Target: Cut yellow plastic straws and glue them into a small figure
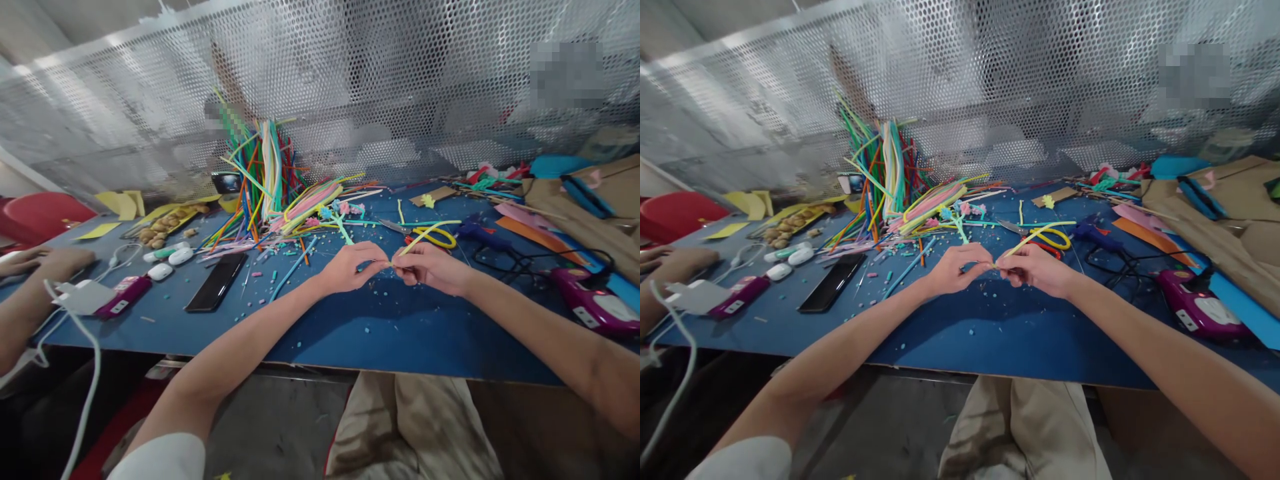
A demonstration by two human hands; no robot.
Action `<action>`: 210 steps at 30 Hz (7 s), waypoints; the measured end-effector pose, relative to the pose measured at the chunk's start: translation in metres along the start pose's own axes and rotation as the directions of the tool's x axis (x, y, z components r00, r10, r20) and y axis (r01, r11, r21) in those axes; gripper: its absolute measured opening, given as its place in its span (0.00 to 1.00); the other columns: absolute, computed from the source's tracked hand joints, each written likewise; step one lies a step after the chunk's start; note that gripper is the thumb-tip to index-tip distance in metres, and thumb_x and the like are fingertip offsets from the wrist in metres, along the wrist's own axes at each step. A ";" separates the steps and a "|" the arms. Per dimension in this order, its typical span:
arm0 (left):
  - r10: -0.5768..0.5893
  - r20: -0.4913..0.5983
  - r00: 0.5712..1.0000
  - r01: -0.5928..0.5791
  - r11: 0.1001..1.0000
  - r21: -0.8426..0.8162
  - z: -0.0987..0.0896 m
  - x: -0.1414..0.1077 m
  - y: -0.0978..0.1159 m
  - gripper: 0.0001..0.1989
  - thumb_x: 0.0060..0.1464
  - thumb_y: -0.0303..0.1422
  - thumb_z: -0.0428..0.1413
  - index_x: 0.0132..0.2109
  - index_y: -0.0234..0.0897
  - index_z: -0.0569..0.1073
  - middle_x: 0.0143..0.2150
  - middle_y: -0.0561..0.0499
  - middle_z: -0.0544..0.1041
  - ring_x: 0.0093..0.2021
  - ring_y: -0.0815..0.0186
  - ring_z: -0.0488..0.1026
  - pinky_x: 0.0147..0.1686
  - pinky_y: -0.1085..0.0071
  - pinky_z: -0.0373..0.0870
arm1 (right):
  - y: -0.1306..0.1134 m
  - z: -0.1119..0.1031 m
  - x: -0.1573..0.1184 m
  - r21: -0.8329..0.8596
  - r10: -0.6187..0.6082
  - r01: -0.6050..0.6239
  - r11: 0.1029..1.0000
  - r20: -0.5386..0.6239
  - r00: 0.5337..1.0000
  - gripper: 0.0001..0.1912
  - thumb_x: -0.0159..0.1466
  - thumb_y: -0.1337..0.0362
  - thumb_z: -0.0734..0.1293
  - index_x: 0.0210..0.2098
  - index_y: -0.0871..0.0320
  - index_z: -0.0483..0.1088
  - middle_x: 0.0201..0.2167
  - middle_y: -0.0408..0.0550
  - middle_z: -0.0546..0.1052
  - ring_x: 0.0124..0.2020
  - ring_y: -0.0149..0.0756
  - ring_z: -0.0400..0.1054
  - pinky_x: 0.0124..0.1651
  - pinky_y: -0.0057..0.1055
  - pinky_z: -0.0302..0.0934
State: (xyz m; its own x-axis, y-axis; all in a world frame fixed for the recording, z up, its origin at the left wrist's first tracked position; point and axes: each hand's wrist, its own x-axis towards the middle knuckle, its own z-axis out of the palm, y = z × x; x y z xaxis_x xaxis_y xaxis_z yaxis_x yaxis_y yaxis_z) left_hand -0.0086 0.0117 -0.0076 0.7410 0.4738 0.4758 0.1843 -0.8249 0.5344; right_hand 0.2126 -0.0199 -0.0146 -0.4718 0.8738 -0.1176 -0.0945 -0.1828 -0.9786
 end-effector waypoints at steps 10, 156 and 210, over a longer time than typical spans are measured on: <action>0.084 -0.016 0.996 -0.075 0.949 0.306 0.007 -0.002 0.004 0.18 0.66 0.38 0.50 0.33 0.35 0.77 0.31 0.49 0.80 0.31 0.70 0.76 0.37 0.73 0.70 | 0.009 -0.020 0.013 -0.421 -0.386 0.266 0.867 -0.229 0.894 0.12 0.58 0.54 0.71 0.31 0.57 0.76 0.25 0.44 0.74 0.22 0.28 0.61 0.26 0.30 0.57; -0.098 -0.118 0.988 0.143 0.867 0.478 0.003 -0.002 -0.002 0.12 0.64 0.36 0.52 0.45 0.47 0.80 0.39 0.54 0.83 0.38 0.68 0.79 0.39 0.74 0.70 | 0.005 -0.007 0.007 -0.566 -0.346 0.200 0.800 -0.163 0.924 0.15 0.59 0.51 0.70 0.31 0.58 0.77 0.26 0.45 0.77 0.27 0.33 0.65 0.32 0.31 0.60; -0.405 0.124 0.906 0.411 0.911 -0.031 -0.011 0.006 0.006 0.20 0.64 0.44 0.49 0.38 0.35 0.79 0.33 0.51 0.80 0.25 0.73 0.66 0.26 0.75 0.59 | -0.002 -0.027 0.006 -0.812 -0.588 0.488 0.321 0.233 0.774 0.08 0.64 0.59 0.66 0.36 0.54 0.77 0.35 0.48 0.80 0.37 0.41 0.72 0.46 0.40 0.65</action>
State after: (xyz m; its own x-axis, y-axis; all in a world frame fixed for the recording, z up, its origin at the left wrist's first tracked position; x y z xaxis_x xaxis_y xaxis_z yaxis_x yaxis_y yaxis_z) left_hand -0.0101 0.0128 0.0058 0.6770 0.7249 0.1277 0.4530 -0.5470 0.7040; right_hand 0.2334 -0.0024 -0.0173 -0.5138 0.6793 0.5239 0.4513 0.7334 -0.5084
